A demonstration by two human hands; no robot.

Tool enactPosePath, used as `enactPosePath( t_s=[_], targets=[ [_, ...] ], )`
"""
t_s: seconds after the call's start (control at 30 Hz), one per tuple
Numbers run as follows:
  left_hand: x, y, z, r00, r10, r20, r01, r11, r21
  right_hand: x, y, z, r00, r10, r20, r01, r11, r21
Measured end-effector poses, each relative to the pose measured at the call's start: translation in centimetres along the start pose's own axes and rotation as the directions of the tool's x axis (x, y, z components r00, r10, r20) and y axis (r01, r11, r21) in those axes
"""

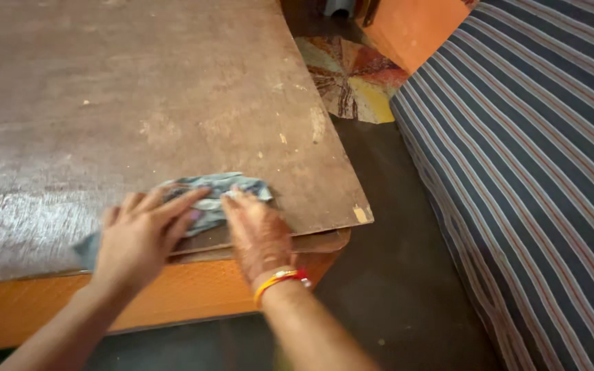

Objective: The person wipes the patterned side and the wooden top surface of a bed frame using a cloth, then opens a top panel and wipes the inner ledges.

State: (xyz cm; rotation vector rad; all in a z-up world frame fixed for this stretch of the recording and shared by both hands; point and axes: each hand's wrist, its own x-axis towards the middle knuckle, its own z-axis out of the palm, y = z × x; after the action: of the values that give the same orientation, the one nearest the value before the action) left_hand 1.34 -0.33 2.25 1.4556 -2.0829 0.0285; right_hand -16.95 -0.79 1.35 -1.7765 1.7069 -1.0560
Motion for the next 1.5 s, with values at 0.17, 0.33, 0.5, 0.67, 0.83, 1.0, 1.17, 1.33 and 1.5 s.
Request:
enactPosePath(
  t_s=[0.17,0.33,0.5,0.67,0.83,1.0,1.17,1.33,1.5],
  targets=[
    [-1.3,4.4,2.9,0.978,-0.137,-0.159,0.18,0.937,0.301,-1.3,2.3,-0.5,0.853,-0.505,-0.132,0.438,0.83,-0.346],
    [0.2,4.6,1.4,0.992,-0.033,0.122,0.007,0.978,0.208,0.1,0.3,-4.9,0.999,-0.034,0.012,0.036,0.94,-0.34],
    [7.1,0.6,-1.7,0.81,-0.23,0.54,0.423,0.866,-0.267,3.3,-4.8,-6.3,0.98,0.077,-0.185,-0.137,0.93,-0.34],
    [8.6,1.0,-0.9,0.982,0.18,0.061,-0.19,0.955,0.227,5.4,-1.9,-4.6,0.914,-0.345,-0.211,0.255,0.896,-0.363],
    [5.5,3.7,4.0,0.933,0.181,0.312,-0.237,0.959,0.153,0.4,4.7,-5.0,0.905,-0.374,-0.204,0.238,0.84,-0.487],
    [9.8,0.7,5.9,0.914,0.071,0.4,-0.125,0.986,0.109,-0.5,5.9,-4.4,0.88,-0.423,-0.218,0.25,0.801,-0.544],
    [13.3,1.4,6.3,0.932,-0.134,0.338,0.082,0.983,0.162,-0.3,4.7,-5.0,0.936,-0.285,-0.208,0.173,0.884,-0.434],
    [7.6,4.9,5.4,0.933,0.227,0.278,-0.198,0.972,-0.128,0.0,5.1,-7.7,0.909,-0.266,-0.322,0.109,0.895,-0.432],
    [10.5,3.0,8.1,0.933,0.268,0.239,-0.254,0.963,-0.087,-1.1,6.5,-7.1,0.885,-0.25,-0.393,0.074,0.909,-0.41]
  ],
)
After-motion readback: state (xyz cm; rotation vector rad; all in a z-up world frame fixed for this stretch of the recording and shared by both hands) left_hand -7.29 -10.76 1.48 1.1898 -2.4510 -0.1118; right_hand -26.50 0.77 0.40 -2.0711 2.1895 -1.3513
